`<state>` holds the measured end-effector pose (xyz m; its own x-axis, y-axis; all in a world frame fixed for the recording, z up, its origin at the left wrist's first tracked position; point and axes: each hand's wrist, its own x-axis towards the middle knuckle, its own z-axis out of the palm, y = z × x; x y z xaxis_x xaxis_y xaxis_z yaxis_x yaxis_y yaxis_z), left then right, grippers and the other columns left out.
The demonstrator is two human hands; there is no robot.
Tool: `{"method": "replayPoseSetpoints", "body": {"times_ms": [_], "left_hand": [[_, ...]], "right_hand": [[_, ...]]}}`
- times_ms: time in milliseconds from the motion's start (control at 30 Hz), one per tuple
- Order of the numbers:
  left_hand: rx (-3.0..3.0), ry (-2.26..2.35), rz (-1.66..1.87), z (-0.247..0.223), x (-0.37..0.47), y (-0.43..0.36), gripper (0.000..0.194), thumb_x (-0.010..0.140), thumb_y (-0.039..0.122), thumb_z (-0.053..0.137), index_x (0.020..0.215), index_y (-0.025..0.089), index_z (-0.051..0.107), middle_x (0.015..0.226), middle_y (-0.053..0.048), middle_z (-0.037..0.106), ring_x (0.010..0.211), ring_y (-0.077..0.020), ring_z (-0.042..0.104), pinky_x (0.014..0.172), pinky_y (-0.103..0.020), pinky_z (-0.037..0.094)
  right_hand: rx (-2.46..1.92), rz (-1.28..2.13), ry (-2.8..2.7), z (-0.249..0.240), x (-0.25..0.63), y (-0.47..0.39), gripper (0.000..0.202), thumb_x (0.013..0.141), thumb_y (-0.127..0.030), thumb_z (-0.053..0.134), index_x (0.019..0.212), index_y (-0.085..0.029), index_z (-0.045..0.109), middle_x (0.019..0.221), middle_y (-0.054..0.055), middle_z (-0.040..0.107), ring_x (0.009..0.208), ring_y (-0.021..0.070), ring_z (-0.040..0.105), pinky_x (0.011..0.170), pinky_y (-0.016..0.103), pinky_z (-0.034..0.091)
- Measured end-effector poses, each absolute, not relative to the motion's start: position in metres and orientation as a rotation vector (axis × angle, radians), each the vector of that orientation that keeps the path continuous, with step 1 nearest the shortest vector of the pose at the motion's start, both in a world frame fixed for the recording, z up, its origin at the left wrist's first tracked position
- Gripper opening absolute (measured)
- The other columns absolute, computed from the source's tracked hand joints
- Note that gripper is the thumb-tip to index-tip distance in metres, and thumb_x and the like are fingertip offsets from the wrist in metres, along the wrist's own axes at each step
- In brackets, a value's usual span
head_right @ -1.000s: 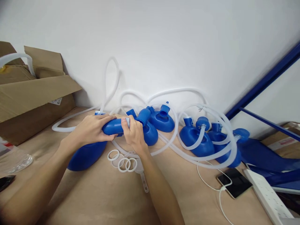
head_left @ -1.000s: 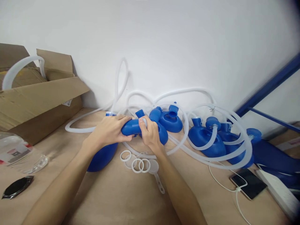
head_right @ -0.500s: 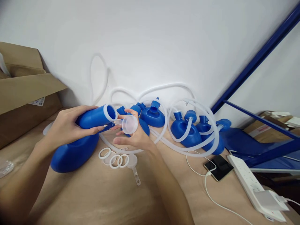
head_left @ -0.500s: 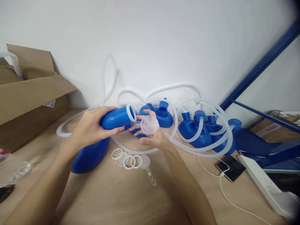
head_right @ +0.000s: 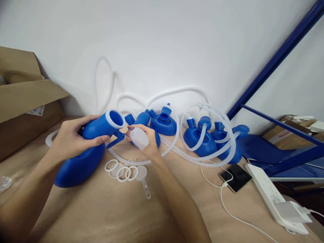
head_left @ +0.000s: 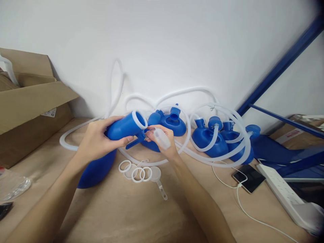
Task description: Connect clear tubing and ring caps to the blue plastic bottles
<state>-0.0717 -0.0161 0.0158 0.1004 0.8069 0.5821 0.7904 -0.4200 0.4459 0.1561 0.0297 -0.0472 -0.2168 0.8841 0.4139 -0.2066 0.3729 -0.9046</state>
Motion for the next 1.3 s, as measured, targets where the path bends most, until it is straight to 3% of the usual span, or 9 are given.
{"method": "replayPoseSetpoints", "body": {"times_ms": [200, 300, 400, 533, 600, 733, 867, 967, 1300], "left_hand": [[2.439, 1.669, 1.040, 0.024, -0.091, -0.015, 0.070, 0.074, 0.075, 0.071, 0.123, 0.025, 0.073, 0.108, -0.004, 0.081, 0.094, -0.0313, 0.075, 0.089, -0.043, 0.059], [2.545, 1.621, 0.765, 0.023, -0.097, -0.012, 0.074, 0.073, 0.077, 0.070, 0.129, 0.027, 0.072, 0.111, -0.006, 0.080, 0.096, -0.0338, 0.075, 0.086, -0.044, 0.057], [2.616, 1.620, 0.521, 0.019, -0.096, -0.009, 0.075, 0.077, 0.076, 0.067, 0.137, 0.031, 0.068, 0.118, -0.006, 0.079, 0.101, -0.0360, 0.074, 0.084, -0.041, 0.055], [2.679, 1.591, 0.409, 0.015, -0.092, -0.008, 0.072, 0.083, 0.071, 0.066, 0.140, 0.027, 0.067, 0.121, -0.008, 0.078, 0.104, -0.0351, 0.074, 0.086, -0.038, 0.054], [2.700, 1.576, 0.412, 0.013, -0.090, -0.008, 0.071, 0.084, 0.070, 0.066, 0.139, 0.027, 0.067, 0.122, -0.008, 0.077, 0.106, -0.0349, 0.074, 0.086, -0.037, 0.054], [2.734, 1.536, 0.483, 0.010, -0.086, -0.010, 0.070, 0.083, 0.069, 0.068, 0.139, 0.027, 0.067, 0.123, -0.008, 0.077, 0.107, -0.0352, 0.074, 0.084, -0.037, 0.054], [2.757, 1.500, 0.597, 0.009, -0.082, -0.013, 0.070, 0.082, 0.063, 0.071, 0.139, 0.023, 0.066, 0.123, -0.010, 0.076, 0.106, -0.0355, 0.074, 0.083, -0.038, 0.055], [2.782, 1.441, 0.673, 0.010, -0.083, -0.015, 0.070, 0.082, 0.062, 0.072, 0.139, 0.021, 0.066, 0.121, -0.010, 0.077, 0.103, -0.0340, 0.074, 0.086, -0.038, 0.055], [2.803, 1.317, 0.569, 0.014, -0.082, -0.021, 0.060, 0.077, 0.054, 0.075, 0.130, 0.025, 0.073, 0.113, -0.007, 0.081, 0.095, -0.0309, 0.076, 0.080, -0.035, 0.053]], "right_hand": [[-0.854, 1.022, -2.347, -0.019, 0.206, 0.025, 0.014, 0.083, -0.021, 0.074, 0.096, -0.024, 0.077, 0.081, -0.002, 0.073, 0.073, 0.0165, 0.065, 0.068, 0.027, 0.049], [-1.142, 0.876, -2.686, -0.019, 0.222, 0.026, 0.025, 0.079, -0.008, 0.066, 0.096, -0.023, 0.079, 0.077, -0.002, 0.073, 0.069, 0.0150, 0.063, 0.062, 0.025, 0.041], [-1.322, 0.943, -2.840, -0.024, 0.223, 0.027, 0.026, 0.079, -0.015, 0.075, 0.104, -0.021, 0.080, 0.084, 0.001, 0.075, 0.076, 0.0173, 0.067, 0.065, 0.025, 0.043], [-1.318, 1.074, -2.884, -0.025, 0.217, 0.025, 0.070, 0.072, -0.028, 0.088, 0.139, -0.022, 0.068, 0.109, 0.006, 0.078, 0.097, 0.0251, 0.073, 0.082, 0.031, 0.052], [-1.246, 1.025, -2.800, -0.020, 0.214, 0.020, 0.078, 0.073, -0.035, 0.090, 0.145, -0.024, 0.062, 0.118, 0.008, 0.076, 0.107, 0.0279, 0.071, 0.091, 0.036, 0.053], [-1.027, 0.836, -2.425, -0.006, 0.200, 0.005, 0.049, 0.088, -0.045, 0.079, 0.131, -0.025, 0.065, 0.122, 0.006, 0.072, 0.110, 0.0240, 0.068, 0.091, 0.036, 0.054], [-0.844, 0.610, -2.233, -0.002, 0.184, -0.005, 0.019, 0.095, -0.040, 0.073, 0.096, -0.022, 0.067, 0.101, 0.003, 0.069, 0.096, 0.0190, 0.064, 0.085, 0.032, 0.052], [-0.720, 0.512, -2.272, -0.006, 0.180, -0.003, 0.023, 0.098, -0.037, 0.071, 0.082, -0.021, 0.065, 0.087, 0.001, 0.065, 0.088, 0.0182, 0.059, 0.084, 0.032, 0.049], [-0.326, 0.696, -2.302, -0.022, 0.188, 0.011, 0.034, 0.097, -0.045, 0.070, 0.075, -0.020, 0.065, 0.082, 0.003, 0.065, 0.075, 0.0159, 0.061, 0.068, 0.030, 0.047]]}}
